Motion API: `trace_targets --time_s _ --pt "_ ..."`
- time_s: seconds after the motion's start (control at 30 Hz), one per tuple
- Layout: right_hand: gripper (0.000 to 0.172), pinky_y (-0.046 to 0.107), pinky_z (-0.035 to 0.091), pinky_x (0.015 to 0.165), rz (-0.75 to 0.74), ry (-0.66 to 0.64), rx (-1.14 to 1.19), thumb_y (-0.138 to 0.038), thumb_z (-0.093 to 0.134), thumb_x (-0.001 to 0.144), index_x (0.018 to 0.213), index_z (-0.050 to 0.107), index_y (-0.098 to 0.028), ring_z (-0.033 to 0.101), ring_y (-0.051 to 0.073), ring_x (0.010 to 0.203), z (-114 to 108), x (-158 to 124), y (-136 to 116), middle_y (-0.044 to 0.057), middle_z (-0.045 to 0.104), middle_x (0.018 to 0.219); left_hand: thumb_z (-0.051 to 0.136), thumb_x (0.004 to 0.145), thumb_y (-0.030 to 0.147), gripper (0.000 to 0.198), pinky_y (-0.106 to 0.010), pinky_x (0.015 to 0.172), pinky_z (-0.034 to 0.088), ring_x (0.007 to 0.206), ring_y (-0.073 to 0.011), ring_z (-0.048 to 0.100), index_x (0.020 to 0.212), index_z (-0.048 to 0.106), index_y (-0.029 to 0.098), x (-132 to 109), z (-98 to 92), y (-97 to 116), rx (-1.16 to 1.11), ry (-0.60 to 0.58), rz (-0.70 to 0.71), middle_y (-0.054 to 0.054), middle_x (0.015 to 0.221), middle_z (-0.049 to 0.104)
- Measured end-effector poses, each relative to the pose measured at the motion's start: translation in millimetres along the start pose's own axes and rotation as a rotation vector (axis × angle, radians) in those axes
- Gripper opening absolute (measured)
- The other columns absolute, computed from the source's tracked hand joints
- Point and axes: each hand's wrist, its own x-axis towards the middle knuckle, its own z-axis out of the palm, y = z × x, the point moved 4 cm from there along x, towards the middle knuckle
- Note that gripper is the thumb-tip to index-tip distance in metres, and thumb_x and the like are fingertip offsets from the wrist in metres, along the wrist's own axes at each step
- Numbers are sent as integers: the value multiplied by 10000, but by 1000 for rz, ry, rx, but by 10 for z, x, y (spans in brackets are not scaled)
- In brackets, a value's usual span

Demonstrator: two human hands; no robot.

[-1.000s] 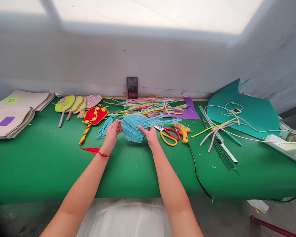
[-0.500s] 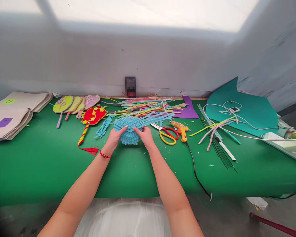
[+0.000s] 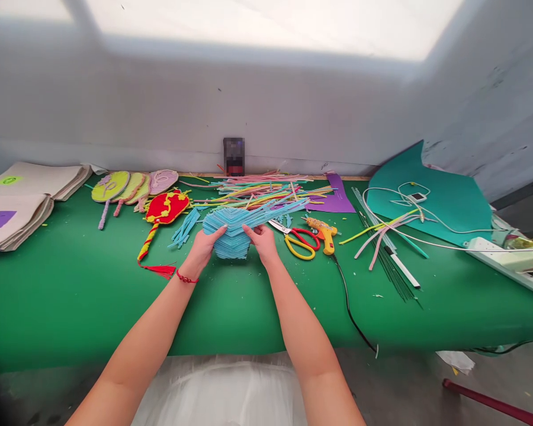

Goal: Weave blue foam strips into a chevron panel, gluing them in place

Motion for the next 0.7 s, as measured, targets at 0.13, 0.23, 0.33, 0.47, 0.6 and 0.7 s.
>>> trace_targets --time_s 0.13,0.23,0.33,0.47,0.6,0.7 --pt "466 393 518 862 -62 -22 -53 -419 813 534 900 667 -171 642 264 995 10 17 27 83 713 1012 841 528 391 549 -453 921 497 1047 -323 626 992 704 131 -5 0 -15 12 -15 -13 -120 1078 698" --pt "436 420 500 901 -94 -23 -102 -416 814 534 863 679 -163 651 271 976 -3 39 41 83 723 963 833 543 395 534 -449 916 500 1053 -325 622 987 705 127 -7 -4 -31 42 -17 -26 -124 1080 697" --pt "426 417 511 887 -84 -24 -79 -410 815 532 852 678 -163 659 270 956 -13 41 34 82 726 948 825 562 395 526 -443 919 498 1059 -320 620 1001 703 133 -1 -5 -33 61 -29 -6 -119 1086 696" --pt "438 416 517 875 -43 -9 -93 -428 806 540 863 671 -165 653 272 973 -17 36 47 86 720 983 824 560 403 533 -445 912 501 1049 -318 625 1005 703 135 10 -14 -37 68 -26 -3 -119 1083 696" --pt "463 413 508 893 -84 -30 -126 -446 801 545 890 678 -162 646 265 989 -22 69 91 86 718 989 836 533 404 541 -443 902 506 1025 -316 635 983 708 132 4 -8 -33 81 -11 -11 -118 1059 705" --pt "476 415 515 870 -86 -28 -150 -461 801 537 885 684 -158 653 261 952 -36 85 115 79 725 932 840 525 402 538 -442 894 511 1004 -314 644 970 709 129 -2 -2 -32 104 -7 -18 -115 1039 712"
